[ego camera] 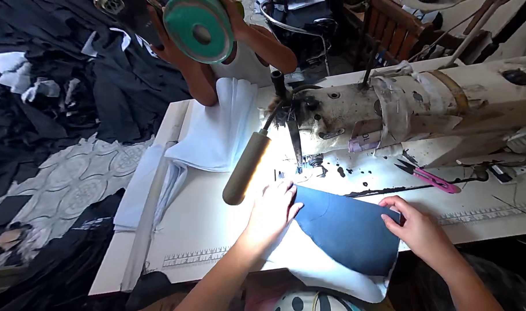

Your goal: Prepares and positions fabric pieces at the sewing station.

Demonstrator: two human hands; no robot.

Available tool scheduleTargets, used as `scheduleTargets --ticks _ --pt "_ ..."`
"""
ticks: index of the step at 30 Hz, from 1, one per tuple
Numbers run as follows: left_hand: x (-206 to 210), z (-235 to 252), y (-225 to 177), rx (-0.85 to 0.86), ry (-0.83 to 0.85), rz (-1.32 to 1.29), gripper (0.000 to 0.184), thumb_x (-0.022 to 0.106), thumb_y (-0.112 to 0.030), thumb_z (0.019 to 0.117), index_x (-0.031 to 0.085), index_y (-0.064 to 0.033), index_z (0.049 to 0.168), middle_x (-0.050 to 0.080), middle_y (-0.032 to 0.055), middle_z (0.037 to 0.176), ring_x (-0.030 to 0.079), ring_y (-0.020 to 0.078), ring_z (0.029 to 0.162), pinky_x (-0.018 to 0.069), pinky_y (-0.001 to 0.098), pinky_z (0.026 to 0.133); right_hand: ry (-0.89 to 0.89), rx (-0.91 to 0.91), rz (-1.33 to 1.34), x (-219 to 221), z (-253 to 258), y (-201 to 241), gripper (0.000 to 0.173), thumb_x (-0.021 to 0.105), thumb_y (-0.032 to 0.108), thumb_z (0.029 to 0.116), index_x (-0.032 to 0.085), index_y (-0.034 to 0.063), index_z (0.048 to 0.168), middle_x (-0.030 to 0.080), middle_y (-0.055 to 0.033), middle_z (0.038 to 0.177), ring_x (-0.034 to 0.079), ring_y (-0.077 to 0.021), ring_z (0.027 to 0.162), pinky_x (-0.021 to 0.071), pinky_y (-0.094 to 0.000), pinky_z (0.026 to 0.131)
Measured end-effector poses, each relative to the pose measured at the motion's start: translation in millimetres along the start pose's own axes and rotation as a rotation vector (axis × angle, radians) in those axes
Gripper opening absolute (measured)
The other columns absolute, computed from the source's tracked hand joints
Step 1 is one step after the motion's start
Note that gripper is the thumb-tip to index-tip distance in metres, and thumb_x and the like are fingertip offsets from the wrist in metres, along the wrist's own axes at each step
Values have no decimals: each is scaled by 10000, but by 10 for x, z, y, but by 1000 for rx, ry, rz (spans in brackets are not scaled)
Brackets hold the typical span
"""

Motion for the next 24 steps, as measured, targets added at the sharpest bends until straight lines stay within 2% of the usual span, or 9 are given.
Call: scheduleTargets --ticks 2,4,8,10,11,13,17,21,24 --pt "69 76 8 11 93 -53 529 520 -394 1026 621 -16 1382 590 184 1442 528 418 1360 326 727 1070 -24 -80 -58 -73 166 -13 184 661 9 883 735 -8 1051 727 -195 912 658 -332 663 525 -523 605" --pt "110 162 34 3 100 -76 538 512 -397 1027 599 -29 1410 578 187 1454 516 421 1367 311 710 1090 -32 -121 -89 -103 343 -60 154 644 -1 891 753 -6 999 706 -199 887 641 -329 675 515 -505 619" --pt "91 186 -43 -21 41 -120 484 573 -365 998 656 -16 1323 596 184 1435 531 411 1357 389 647 1068 -48 -105 -115 -161 520 -152 157 629 -32 888 758 -21 974 680 -220 877 633 -346 718 508 -523 665" --pt "55 166 -47 -27 -65 -95 472 588 -389 966 695 -7 1223 641 172 1379 594 395 1292 445 631 1012 -68 -99 -109 -178 523 -191 151 628 -17 895 758 -17 973 678 -210 876 619 -318 708 501 -493 657" --pt "50 164 -31 -41 -84 -84 472 587 -405 960 699 -16 1201 652 161 1365 612 382 1269 444 632 997 -83 -103 -106 -181 518 -198 150 629 -7 895 759 -13 970 677 -200 867 611 -301 694 498 -475 647" --pt "66 173 4 -70 -54 -95 477 581 -416 969 687 -25 1221 649 153 1369 600 376 1282 415 640 1025 -109 -114 -99 -175 512 -207 155 624 16 895 761 -2 965 673 -183 852 595 -276 668 489 -449 626" --pt "48 167 15 -56 -102 -90 479 583 -418 953 697 -27 1206 678 150 1320 622 396 1240 427 643 1006 -164 -120 -85 -170 508 -228 163 615 41 902 759 2 968 669 -175 848 573 -250 651 472 -422 607" --pt "59 177 59 -89 -86 -103 526 574 -467 952 686 -49 1253 693 148 1281 622 405 1222 421 638 1008 -200 -124 -65 -165 502 -257 171 607 47 907 756 -3 972 673 -166 852 548 -214 638 455 -377 592" --pt "82 212 115 -114 -22 -163 611 557 -509 943 650 -30 1311 673 181 1287 604 416 1233 380 660 1037 -211 -132 -56 -181 472 -271 170 625 71 918 756 0 1000 669 -183 910 576 -228 700 477 -372 630"
Point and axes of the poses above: each hand's wrist, its own z-axis towards the middle knuckle, its own x-axis out of the palm, y = z × x, the point moved 10 cm from there along z, towards the middle knuckle
